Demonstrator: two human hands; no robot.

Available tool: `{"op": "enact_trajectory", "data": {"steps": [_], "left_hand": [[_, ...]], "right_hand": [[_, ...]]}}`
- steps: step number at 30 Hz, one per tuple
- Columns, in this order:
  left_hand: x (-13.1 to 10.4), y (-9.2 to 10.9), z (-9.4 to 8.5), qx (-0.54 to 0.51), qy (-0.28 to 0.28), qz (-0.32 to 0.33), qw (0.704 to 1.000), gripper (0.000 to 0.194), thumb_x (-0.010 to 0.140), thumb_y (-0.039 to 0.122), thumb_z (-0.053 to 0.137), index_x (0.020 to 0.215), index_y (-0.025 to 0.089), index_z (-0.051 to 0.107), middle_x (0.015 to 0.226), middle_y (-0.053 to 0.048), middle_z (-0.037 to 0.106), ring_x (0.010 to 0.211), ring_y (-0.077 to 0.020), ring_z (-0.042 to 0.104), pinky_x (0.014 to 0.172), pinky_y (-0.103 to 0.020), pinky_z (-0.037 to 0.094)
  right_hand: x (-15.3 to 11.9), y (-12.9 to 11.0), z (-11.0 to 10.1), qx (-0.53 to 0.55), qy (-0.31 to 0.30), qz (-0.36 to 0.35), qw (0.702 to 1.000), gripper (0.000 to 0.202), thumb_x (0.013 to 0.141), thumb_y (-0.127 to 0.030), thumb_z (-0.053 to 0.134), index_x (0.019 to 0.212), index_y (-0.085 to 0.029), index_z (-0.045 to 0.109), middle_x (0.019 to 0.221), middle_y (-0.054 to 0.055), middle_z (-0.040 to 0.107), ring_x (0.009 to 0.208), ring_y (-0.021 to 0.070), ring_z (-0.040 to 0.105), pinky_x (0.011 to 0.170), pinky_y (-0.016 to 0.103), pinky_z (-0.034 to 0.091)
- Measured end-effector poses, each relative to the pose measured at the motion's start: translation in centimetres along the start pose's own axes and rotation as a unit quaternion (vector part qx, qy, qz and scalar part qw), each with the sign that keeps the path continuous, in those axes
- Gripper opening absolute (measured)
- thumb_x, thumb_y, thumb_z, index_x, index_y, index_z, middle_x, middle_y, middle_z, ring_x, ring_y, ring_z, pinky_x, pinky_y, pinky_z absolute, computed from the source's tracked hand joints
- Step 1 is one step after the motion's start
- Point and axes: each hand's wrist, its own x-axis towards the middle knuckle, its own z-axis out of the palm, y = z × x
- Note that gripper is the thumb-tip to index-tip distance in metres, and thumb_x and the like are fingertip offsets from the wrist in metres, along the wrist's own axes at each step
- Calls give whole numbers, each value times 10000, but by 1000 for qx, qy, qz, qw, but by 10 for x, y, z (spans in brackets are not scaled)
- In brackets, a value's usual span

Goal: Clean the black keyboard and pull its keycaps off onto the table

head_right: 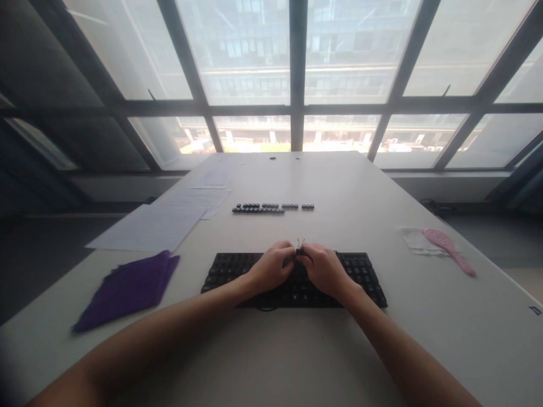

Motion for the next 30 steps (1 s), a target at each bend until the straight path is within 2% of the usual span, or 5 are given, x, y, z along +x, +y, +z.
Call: {"op": "enact_trajectory", "data": {"steps": [5, 10, 15, 25, 30], "left_hand": [[-1, 5, -4, 9, -13, 24, 1000, 137, 795, 107, 581, 871, 193, 656, 929, -72, 615, 924, -217, 576, 860, -334, 503], [-1, 6, -5, 2, -27, 14, 1000, 84, 816, 201, 652, 896, 198, 681, 948, -63, 615, 926, -216, 590, 852, -327, 501], [-1, -3, 2, -13, -33, -26, 999, 160, 847, 311, 709, 976, 215, 713, 968, -49, 632, 894, -207, 616, 847, -335, 495], [1, -1, 1, 3, -36, -42, 998, 160, 876, 326, 690, 994, 223, 725, 966, -44, 668, 908, -210, 630, 836, -322, 491], [0, 1, -2, -16, -7, -24, 1000, 137, 861, 240, 707, 997, 229, 716, 959, -33, 694, 950, -211, 630, 878, -328, 483]], "right_hand": [[-6, 0, 5, -40, 2, -34, 999, 203, 948, -226, 496, 775, -225, 602, 781, 62, 657, 740, 218, 583, 712, 319, 423], [-7, 0, 9, 40, 62, 48, 996, 162, 916, -211, 512, 793, -225, 617, 752, 17, 671, 690, 191, 588, 671, 303, 425], [-4, 6, 11, 111, 73, 89, 987, 149, 876, -197, 538, 763, -212, 633, 724, -1, 681, 683, 185, 603, 652, 293, 432], [-2, 13, 10, 222, 90, 120, 963, 106, 888, -254, 574, 801, -202, 607, 709, 9, 677, 669, 187, 635, 621, 285, 472], [-5, 10, 12, 169, 99, 101, 975, 132, 909, -276, 573, 808, -205, 620, 717, 14, 664, 669, 186, 618, 625, 286, 458]]}}
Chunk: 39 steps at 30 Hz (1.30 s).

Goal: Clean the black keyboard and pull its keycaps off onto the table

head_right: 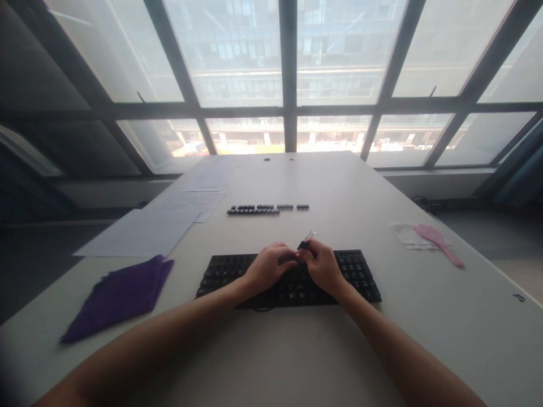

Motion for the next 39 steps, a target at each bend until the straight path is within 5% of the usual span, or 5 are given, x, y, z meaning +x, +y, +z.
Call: {"op": "enact_trajectory", "data": {"steps": [11, 22, 29, 34, 39], "left_hand": [[-4, 4, -1, 16, 69, 27, 997, 217, 841, 162, 725, 1013, 234, 613, 948, -13, 674, 948, -203, 606, 844, -327, 494], [-5, 4, 0, 73, 43, 116, 990, 185, 945, 185, 581, 1102, 256, 648, 1077, -41, 671, 1004, -211, 574, 887, -351, 505], [-2, 5, -9, 1, 62, 79, 995, 104, 919, 208, 622, 1011, 215, 671, 1017, -51, 666, 938, -183, 617, 857, -321, 521], [32, -27, -37, -13, 76, -18, 997, 175, 866, 233, 680, 1039, 211, 696, 892, -13, 730, 769, -154, 654, 717, -269, 515], [78, -74, -40, 132, 32, -68, 988, 33, 812, 238, 735, 815, 212, 754, 809, -16, 739, 735, -176, 657, 729, -292, 508]], "right_hand": [[-8, -15, 2, -104, 24, -28, 994, 107, 967, -300, 504, 941, -232, 583, 772, 15, 684, 719, 201, 650, 701, 291, 446], [-3, -12, 3, 34, 37, 6, 999, 140, 955, -319, 521, 849, -229, 523, 692, -13, 633, 639, 171, 599, 631, 279, 454], [-1, -8, 4, 40, 77, 25, 996, 153, 963, -345, 522, 870, -224, 530, 722, 10, 670, 657, 187, 639, 669, 308, 485], [-1, -6, 5, 42, 74, 35, 996, 168, 966, -363, 522, 872, -224, 532, 742, 19, 692, 656, 189, 645, 680, 312, 489], [-1, -6, 5, 41, 64, 34, 997, 181, 959, -366, 526, 855, -219, 542, 753, 31, 706, 669, 192, 653, 689, 313, 497]]}}
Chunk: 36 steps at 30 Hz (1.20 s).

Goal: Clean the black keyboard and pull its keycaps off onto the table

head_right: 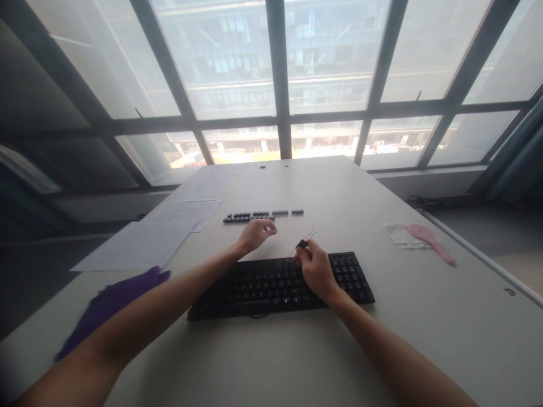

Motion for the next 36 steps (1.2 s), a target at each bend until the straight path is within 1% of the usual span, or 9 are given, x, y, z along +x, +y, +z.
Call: {"op": "enact_trajectory", "data": {"steps": [3, 7, 9, 12, 16, 20, 26, 36], "left_hand": [[18, -10, 13, 40, 4, 11, 999, 29, 799, 211, 744, 809, 219, 770, 824, -41, 732, 812, -214, 653, 798, -337, 511], [36, -15, 24, 63, 14, 48, 997, 46, 811, 206, 733, 834, 224, 769, 978, -62, 713, 1014, -255, 592, 944, -392, 479], [44, -18, 27, 80, 25, 63, 995, 44, 816, 212, 725, 831, 221, 765, 1054, -70, 688, 1064, -267, 551, 983, -409, 464], [51, -24, 33, 103, 53, 69, 991, 74, 824, 211, 705, 868, 219, 763, 1108, -81, 657, 1103, -283, 506, 1006, -423, 457], [51, -31, 40, 109, 92, 51, 988, 82, 832, 234, 696, 889, 225, 756, 1128, -80, 634, 1117, -285, 481, 1014, -418, 455], [50, -35, 44, 103, 112, 36, 988, 71, 835, 254, 699, 875, 216, 743, 1122, -81, 625, 1107, -277, 474, 1029, -415, 434], [51, -36, 44, 95, 113, 20, 989, 110, 821, 259, 707, 918, 218, 740, 1124, -82, 624, 1112, -282, 469, 1035, -418, 423], [50, -33, 43, 94, 110, 1, 990, 106, 828, 260, 690, 910, 216, 742, 1142, -87, 610, 1134, -294, 468, 1046, -432, 414]], "right_hand": [[0, 0, 0, 5, -4, 1, 1000, 182, 958, -358, 525, 842, -219, 545, 745, 27, 704, 666, 189, 649, 682, 308, 498], [0, -1, 0, 1, -8, 2, 1000, 159, 952, -335, 533, 845, -221, 558, 741, 21, 706, 670, 190, 654, 682, 307, 494], [0, -1, 0, -5, -9, 0, 1000, 149, 951, -321, 535, 843, -222, 562, 738, 18, 704, 675, 190, 658, 688, 308, 492], [-1, -1, -1, -13, -9, 0, 1000, 143, 949, -301, 537, 833, -223, 566, 742, 15, 703, 696, 191, 664, 702, 306, 488], [-1, -1, -2, -20, -12, 0, 1000, 148, 946, -297, 547, 824, -220, 577, 755, 16, 705, 725, 193, 669, 721, 306, 485], [-1, -1, -2, -24, -11, -2, 1000, 144, 944, -291, 552, 824, -219, 584, 762, 17, 710, 734, 195, 672, 728, 308, 486], [-1, -2, -2, -22, -14, -4, 1000, 147, 938, -301, 555, 818, -219, 579, 753, 25, 713, 731, 204, 675, 716, 312, 493], [0, -1, -1, -19, -15, -3, 1000, 144, 935, -315, 564, 829, -220, 585, 751, 28, 716, 730, 210, 684, 723, 318, 504]]}}
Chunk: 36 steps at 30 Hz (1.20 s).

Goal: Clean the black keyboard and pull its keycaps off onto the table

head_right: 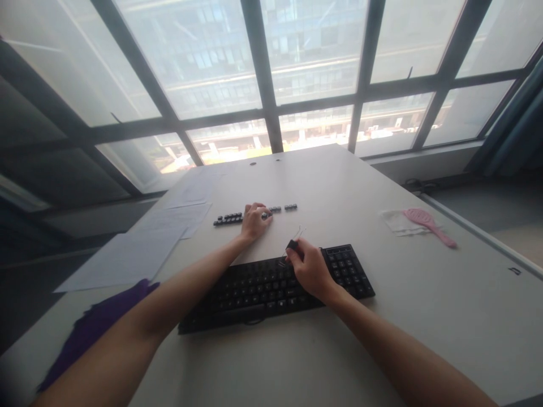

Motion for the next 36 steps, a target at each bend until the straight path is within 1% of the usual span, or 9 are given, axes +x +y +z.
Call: {"op": "enact_trajectory", "data": {"steps": [8, 12, 17, 22, 36], "left_hand": [[0, -3, 2, 3, 14, 10, 1000, 94, 824, 255, 695, 901, 215, 730, 1131, -83, 611, 1122, -283, 466, 1046, -408, 416], [-1, -3, 3, 3, 13, 13, 1000, 119, 826, 258, 695, 930, 216, 734, 1138, -84, 611, 1119, -286, 469, 1039, -412, 424], [-1, -3, 3, -3, 9, 26, 1000, 122, 864, 258, 656, 937, 216, 744, 1130, -83, 619, 1110, -284, 467, 1032, -407, 428], [0, -3, 2, 3, 3, 18, 1000, 126, 868, 223, 641, 933, 211, 749, 1139, -89, 615, 1118, -284, 465, 1041, -416, 420], [0, -5, 4, -2, 11, 22, 1000, 109, 852, 237, 648, 919, 200, 725, 1124, -86, 617, 1111, -283, 460, 1030, -395, 422]], "right_hand": [[0, -1, 0, -6, -2, 2, 1000, 138, 937, -313, 562, 838, -221, 586, 759, 29, 721, 735, 211, 688, 730, 322, 500], [0, 0, 0, -6, -2, 2, 1000, 143, 937, -321, 563, 839, -220, 587, 759, 28, 721, 731, 210, 688, 726, 319, 502], [0, 1, 0, 0, -3, 2, 1000, 143, 938, -323, 562, 838, -222, 583, 760, 29, 720, 732, 211, 687, 723, 320, 502], [0, 0, 0, 7, -6, 6, 1000, 123, 937, -302, 563, 845, -223, 584, 764, 24, 722, 730, 206, 684, 723, 316, 494], [0, -2, -1, 4, -4, 2, 1000, 139, 939, -302, 564, 833, -215, 583, 751, 19, 709, 707, 194, 665, 705, 307, 480]]}}
